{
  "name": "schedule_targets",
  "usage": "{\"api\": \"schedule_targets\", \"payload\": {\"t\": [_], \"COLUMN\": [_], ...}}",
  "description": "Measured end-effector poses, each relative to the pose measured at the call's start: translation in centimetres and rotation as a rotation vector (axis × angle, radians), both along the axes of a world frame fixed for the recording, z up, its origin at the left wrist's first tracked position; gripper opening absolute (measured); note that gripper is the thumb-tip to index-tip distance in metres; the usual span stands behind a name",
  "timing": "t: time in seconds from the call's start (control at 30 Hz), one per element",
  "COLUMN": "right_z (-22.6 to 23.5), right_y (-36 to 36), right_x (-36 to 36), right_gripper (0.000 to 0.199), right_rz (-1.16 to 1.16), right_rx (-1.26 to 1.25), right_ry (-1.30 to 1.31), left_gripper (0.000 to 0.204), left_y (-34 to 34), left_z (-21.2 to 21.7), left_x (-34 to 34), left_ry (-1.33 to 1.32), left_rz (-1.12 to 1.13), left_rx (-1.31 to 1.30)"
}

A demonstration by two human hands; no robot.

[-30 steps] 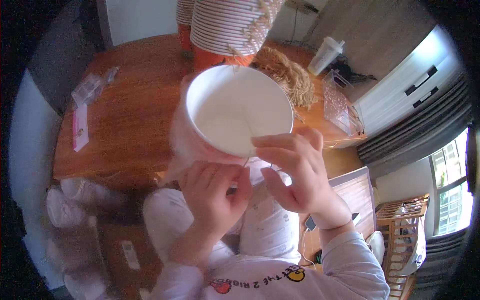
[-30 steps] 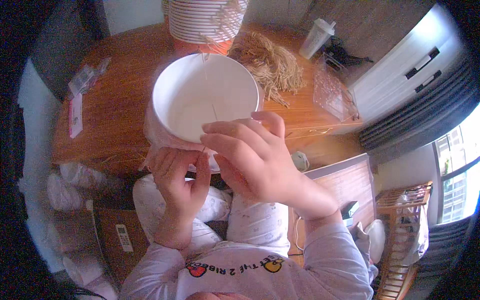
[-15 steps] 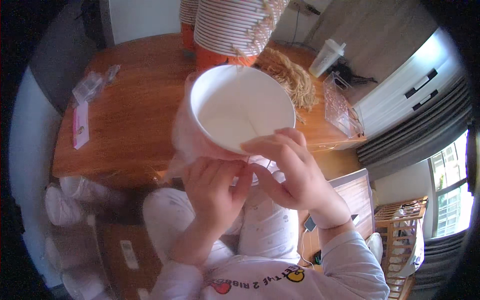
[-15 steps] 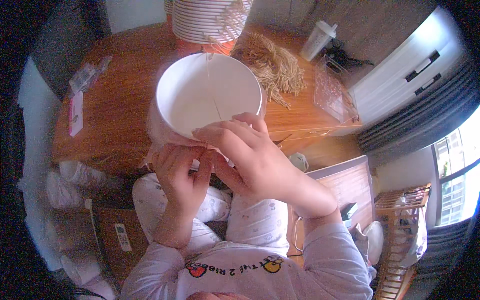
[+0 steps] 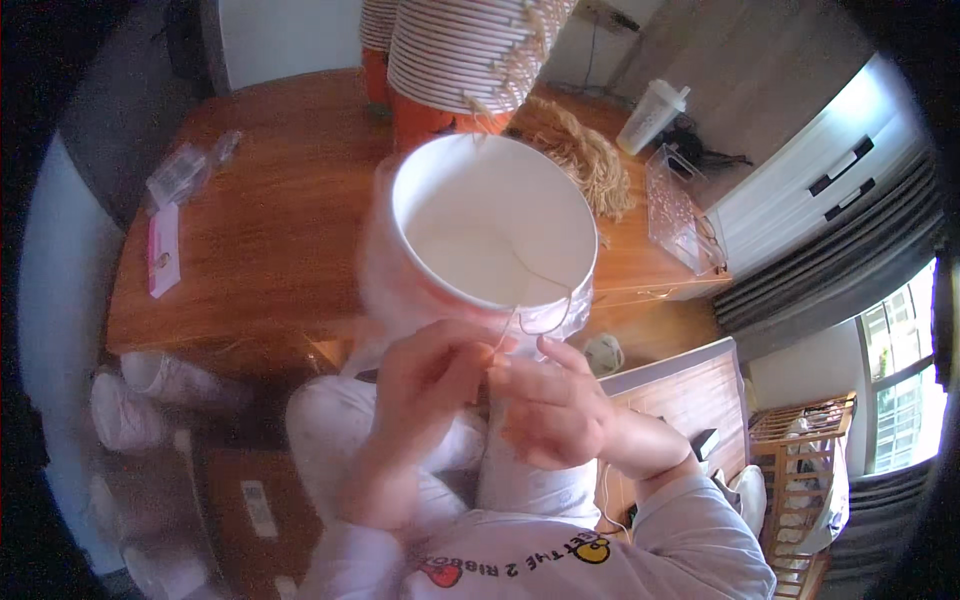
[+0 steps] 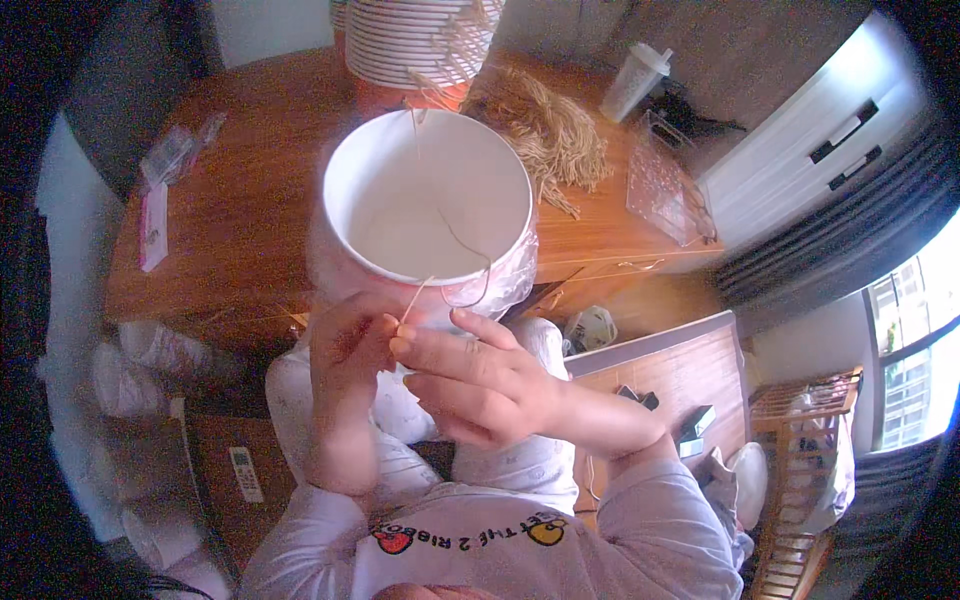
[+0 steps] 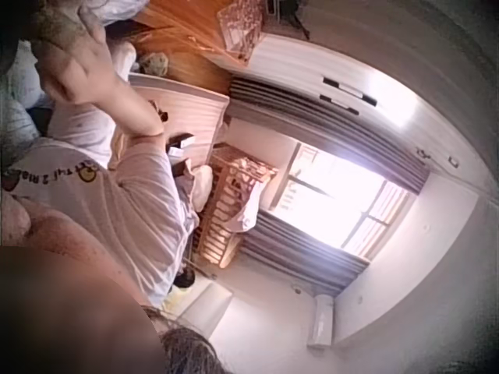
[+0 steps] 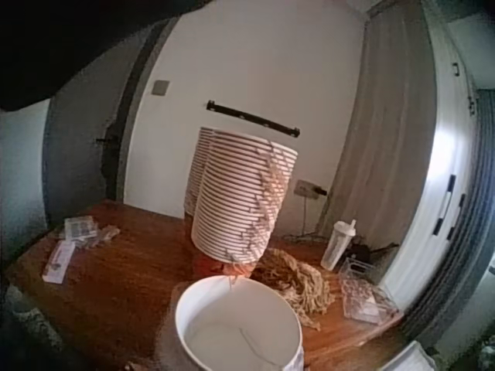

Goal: Tying yarn and string through holes in the rim of large paper buckets.

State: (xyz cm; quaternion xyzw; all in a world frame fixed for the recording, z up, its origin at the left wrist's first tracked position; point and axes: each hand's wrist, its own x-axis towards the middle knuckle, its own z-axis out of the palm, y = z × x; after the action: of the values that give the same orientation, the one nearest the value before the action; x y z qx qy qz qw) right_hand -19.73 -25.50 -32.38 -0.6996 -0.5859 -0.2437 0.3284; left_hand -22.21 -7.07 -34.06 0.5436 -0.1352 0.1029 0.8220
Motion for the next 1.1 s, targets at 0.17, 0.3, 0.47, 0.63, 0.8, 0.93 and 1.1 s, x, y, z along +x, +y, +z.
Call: {"api": "schedule_targets", "payload": {"t": [0.17,0.3,0.47,0.63,0.8,0.93,1.1], "right_z": [0.0,0.9,0.7,0.8,1.3,1.7,1.8], "right_y": [0.6,0.3,0.6,0.8,0.7,0.4,0.6], "right_x": [0.5,0.2,0.6,1.1,1.0,0.8,0.4], "right_gripper": [0.030,0.034,0.035,0.034,0.028,0.021,0.020], "right_rz": [-0.030,-0.373,-0.551,-0.505,-0.497,-0.440,-0.401], "right_rx": [0.120,0.083,-0.042,-0.006,0.040,-0.004,-0.016], "right_ry": [-0.009,-0.101,0.035,0.198,0.357,0.243,0.223], "left_gripper": [0.020,0.011,0.008,0.013,0.013,0.014,0.013], "left_y": [0.3,-0.1,-0.1,-0.4,-1.1,-1.6,-1.8], "left_z": [0.6,0.4,-0.5,-0.8,-1.5,-1.8,-1.7], "left_x": [-0.2,0.1,0.6,0.7,1.2,1.4,1.2], "left_ry": [0.154,0.099,0.002,0.004,-0.083,-0.097,-0.061], "left_rz": [0.034,0.015,0.027,0.066,0.169,0.215,0.221], "left_rx": [-0.005,-0.042,0.095,0.141,0.223,0.178,0.179]}}
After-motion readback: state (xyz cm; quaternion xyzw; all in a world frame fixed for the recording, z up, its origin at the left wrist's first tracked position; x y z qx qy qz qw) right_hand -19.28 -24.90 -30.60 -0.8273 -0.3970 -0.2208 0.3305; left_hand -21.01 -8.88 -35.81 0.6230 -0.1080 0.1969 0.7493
